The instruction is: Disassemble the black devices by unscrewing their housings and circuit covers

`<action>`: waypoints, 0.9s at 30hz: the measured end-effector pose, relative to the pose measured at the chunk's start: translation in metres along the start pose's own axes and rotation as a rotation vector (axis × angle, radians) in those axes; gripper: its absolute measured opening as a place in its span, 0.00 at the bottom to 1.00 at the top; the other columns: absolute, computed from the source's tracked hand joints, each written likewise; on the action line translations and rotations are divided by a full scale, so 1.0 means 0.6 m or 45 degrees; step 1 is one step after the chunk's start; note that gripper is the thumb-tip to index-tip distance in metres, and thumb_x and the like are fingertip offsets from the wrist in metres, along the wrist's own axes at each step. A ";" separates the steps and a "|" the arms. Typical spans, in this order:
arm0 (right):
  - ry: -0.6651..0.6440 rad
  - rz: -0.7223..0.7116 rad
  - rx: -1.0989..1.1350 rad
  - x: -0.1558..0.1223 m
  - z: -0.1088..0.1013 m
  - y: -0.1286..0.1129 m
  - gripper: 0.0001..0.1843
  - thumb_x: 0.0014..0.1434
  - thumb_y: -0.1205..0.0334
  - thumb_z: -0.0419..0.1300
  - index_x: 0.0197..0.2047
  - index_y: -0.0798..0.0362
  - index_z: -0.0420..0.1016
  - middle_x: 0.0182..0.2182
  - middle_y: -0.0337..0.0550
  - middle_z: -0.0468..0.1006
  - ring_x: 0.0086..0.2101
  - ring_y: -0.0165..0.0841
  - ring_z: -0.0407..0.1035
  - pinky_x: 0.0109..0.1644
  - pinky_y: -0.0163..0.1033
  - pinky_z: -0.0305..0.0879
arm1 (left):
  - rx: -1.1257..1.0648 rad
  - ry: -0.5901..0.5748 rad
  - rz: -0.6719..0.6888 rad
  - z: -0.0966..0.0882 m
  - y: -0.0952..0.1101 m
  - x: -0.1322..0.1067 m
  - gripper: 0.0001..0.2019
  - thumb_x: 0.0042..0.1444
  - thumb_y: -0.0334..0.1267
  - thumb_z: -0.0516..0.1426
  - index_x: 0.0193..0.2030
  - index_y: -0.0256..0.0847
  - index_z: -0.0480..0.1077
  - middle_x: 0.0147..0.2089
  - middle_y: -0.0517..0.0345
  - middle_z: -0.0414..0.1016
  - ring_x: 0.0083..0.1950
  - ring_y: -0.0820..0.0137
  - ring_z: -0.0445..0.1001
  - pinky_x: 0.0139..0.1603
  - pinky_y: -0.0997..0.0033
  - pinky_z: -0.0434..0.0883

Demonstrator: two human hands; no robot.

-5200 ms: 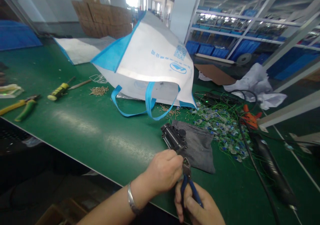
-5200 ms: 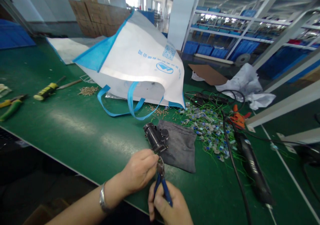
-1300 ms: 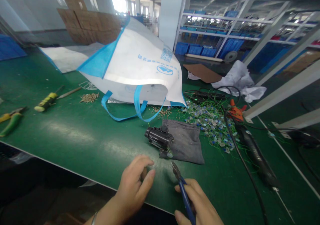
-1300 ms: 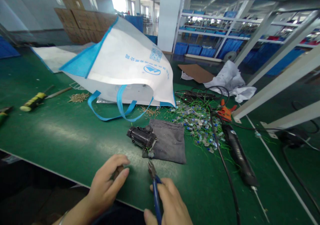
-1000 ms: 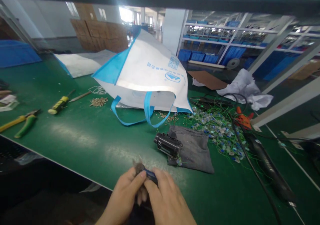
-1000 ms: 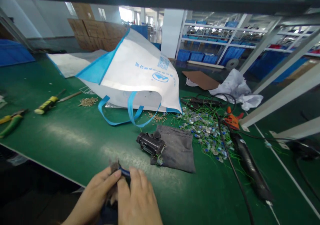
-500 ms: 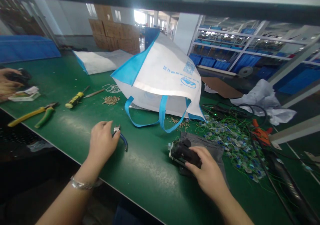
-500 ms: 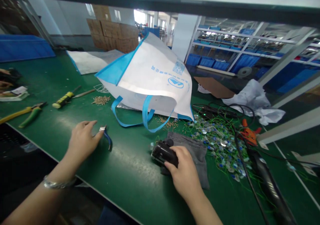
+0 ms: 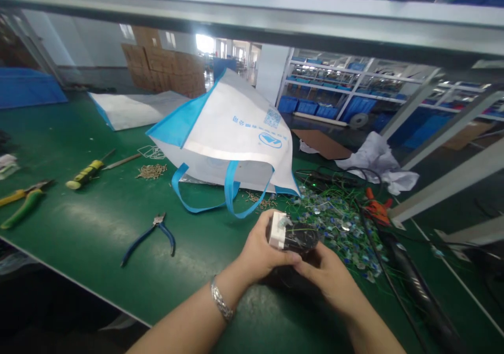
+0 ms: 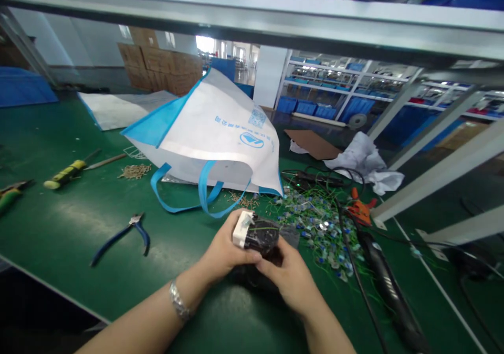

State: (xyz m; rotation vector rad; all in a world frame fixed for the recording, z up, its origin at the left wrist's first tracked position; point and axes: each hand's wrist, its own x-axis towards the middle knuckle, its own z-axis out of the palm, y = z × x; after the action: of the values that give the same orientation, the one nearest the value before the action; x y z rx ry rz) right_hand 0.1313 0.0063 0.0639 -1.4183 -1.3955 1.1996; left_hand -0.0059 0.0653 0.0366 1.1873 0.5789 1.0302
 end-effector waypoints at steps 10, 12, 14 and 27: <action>0.353 -0.324 -1.175 -0.015 -0.017 -0.084 0.10 0.52 0.62 0.56 0.40 0.50 0.66 0.28 0.39 0.67 0.30 0.32 0.64 0.32 0.35 0.59 | 0.923 0.196 0.703 0.008 -0.035 -0.001 0.27 0.40 0.34 0.60 0.49 0.42 0.56 0.52 0.46 0.53 0.53 0.59 0.61 0.50 0.56 0.64; 0.290 -0.348 -1.324 -0.008 0.003 -0.082 0.06 0.51 0.64 0.57 0.35 0.52 0.66 0.27 0.39 0.68 0.29 0.33 0.65 0.29 0.34 0.57 | 0.989 0.194 0.764 0.002 -0.043 -0.004 0.26 0.43 0.32 0.58 0.49 0.43 0.55 0.54 0.46 0.52 0.53 0.59 0.61 0.50 0.57 0.65; 0.315 -0.375 -1.414 -0.003 0.020 -0.076 0.06 0.51 0.65 0.58 0.32 0.53 0.64 0.26 0.39 0.69 0.27 0.34 0.66 0.27 0.34 0.55 | 1.051 0.217 0.834 -0.007 -0.049 -0.004 0.24 0.45 0.31 0.57 0.50 0.43 0.55 0.55 0.45 0.51 0.54 0.60 0.60 0.51 0.57 0.64; 0.383 -0.669 -1.243 -0.017 0.057 -0.054 0.12 0.54 0.71 0.45 0.23 0.55 0.63 0.19 0.40 0.66 0.20 0.29 0.61 0.24 0.34 0.51 | 1.152 0.518 0.803 -0.026 -0.047 0.013 0.26 0.44 0.35 0.59 0.50 0.43 0.54 0.52 0.46 0.55 0.52 0.58 0.62 0.49 0.55 0.65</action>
State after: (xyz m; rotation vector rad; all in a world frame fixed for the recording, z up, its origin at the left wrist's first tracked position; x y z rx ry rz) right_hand 0.0910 -0.0039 0.0884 -1.5736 -2.0572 -0.0954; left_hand -0.0057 0.0790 0.0065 2.0510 1.0947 1.6427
